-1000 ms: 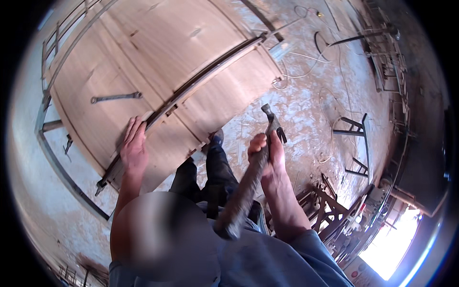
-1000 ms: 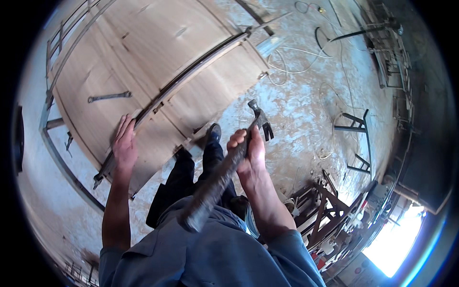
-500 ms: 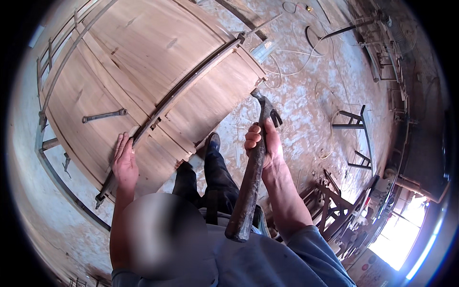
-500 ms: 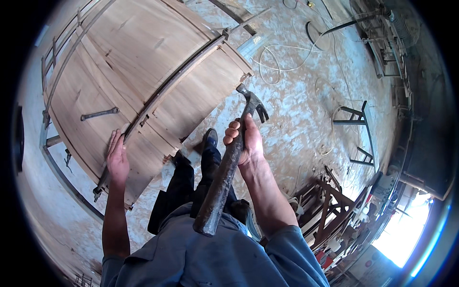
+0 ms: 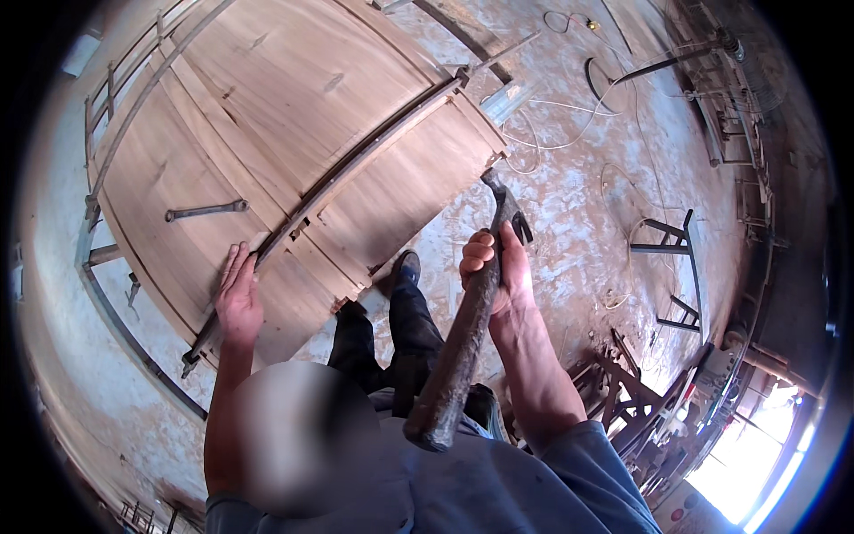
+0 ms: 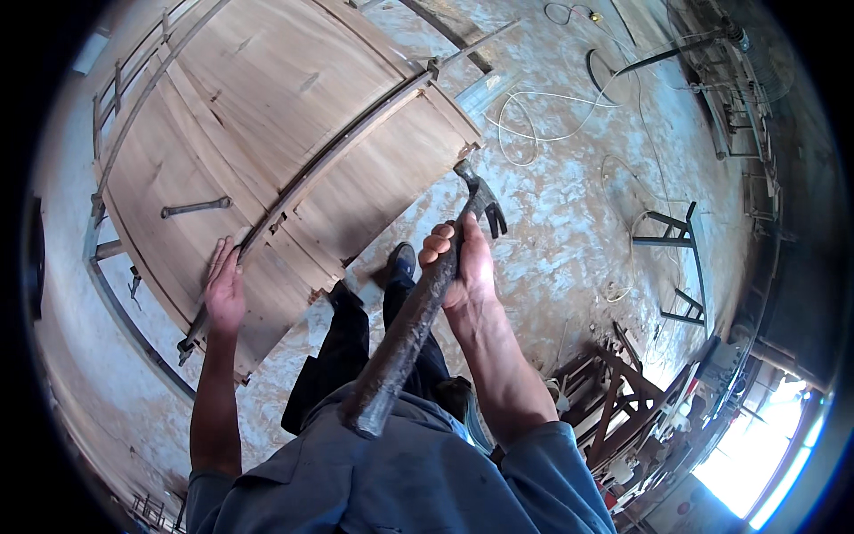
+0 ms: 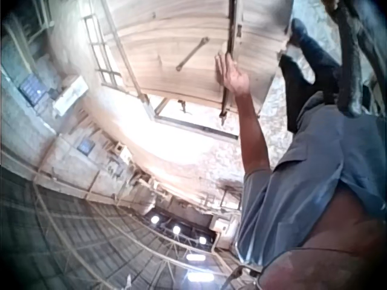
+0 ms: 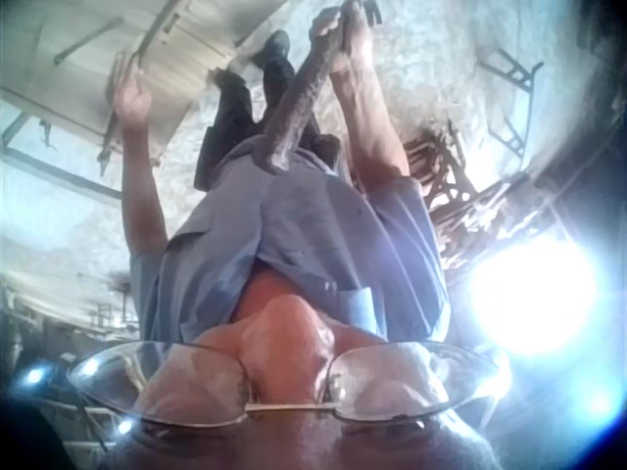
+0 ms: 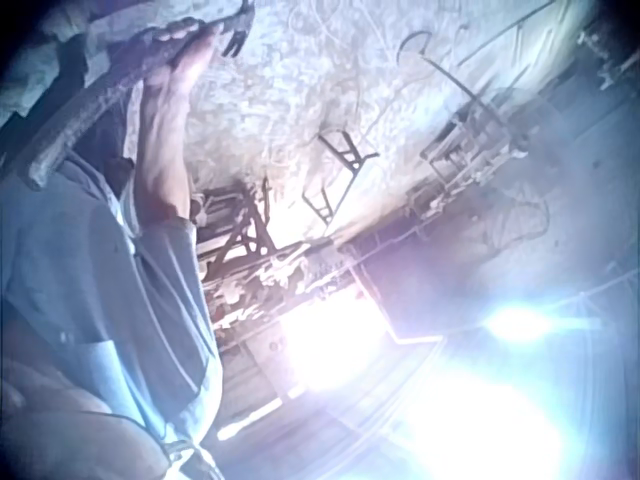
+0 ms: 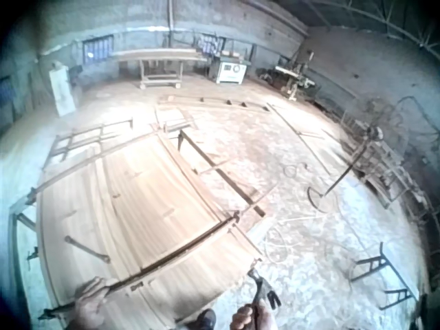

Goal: The person secures wooden panels on a metal frame using a wrench to tighten clamps and a hammer to adjust the wood. They manipulate the panels and tools to ensure the assembly is tight and aligned.

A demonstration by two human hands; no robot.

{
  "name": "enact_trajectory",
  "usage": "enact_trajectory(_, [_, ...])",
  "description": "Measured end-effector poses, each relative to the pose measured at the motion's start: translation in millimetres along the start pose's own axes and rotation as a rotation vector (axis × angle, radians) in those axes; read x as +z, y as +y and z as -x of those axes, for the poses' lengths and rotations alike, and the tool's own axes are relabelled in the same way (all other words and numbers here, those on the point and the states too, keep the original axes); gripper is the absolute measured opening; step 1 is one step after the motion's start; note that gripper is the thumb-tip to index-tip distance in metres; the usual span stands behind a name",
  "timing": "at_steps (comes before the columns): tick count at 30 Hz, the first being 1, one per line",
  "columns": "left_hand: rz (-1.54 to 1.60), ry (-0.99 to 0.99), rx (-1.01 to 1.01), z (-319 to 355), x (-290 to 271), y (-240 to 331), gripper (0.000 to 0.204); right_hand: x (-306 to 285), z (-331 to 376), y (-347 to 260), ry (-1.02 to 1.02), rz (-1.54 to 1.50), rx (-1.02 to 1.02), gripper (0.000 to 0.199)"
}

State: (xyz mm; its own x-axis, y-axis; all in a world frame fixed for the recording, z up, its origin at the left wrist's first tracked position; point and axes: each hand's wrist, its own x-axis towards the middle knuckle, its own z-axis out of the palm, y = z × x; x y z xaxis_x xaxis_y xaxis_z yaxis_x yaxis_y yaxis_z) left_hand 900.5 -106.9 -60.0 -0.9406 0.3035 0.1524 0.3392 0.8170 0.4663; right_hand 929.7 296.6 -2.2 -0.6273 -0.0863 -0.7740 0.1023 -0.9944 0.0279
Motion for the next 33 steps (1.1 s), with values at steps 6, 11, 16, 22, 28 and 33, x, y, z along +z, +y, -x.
enact_trajectory(6, [0.000, -0.008, -0.022, -2, -2, 6, 0.032, 2, 5, -1, 0.050, 0.004, -0.090, 0.039])
enact_trajectory(11, [0.000, 0.004, -0.042, -2, -4, 7, 0.032, -7, 11, -18, -0.072, 0.048, 0.018, 0.041])
enact_trajectory(16, [-0.032, -0.004, -0.025, -3, -2, 7, 0.033, 3, 11, -18, -0.063, -0.021, 0.059, 0.043])
enact_trajectory(22, [-0.010, -0.013, -0.060, -2, -3, 7, 0.032, 3, 7, -18, -0.041, -0.036, 0.038, 0.043])
enact_trajectory(28, [-0.003, 0.017, -0.070, -3, -2, 8, 0.029, -11, 14, -34, -0.088, 0.066, 0.089, 0.038])
enact_trajectory(33, [-0.014, 0.030, -0.097, -2, -3, 10, 0.027, -17, 22, -31, -0.057, -0.092, 0.175, 0.038])
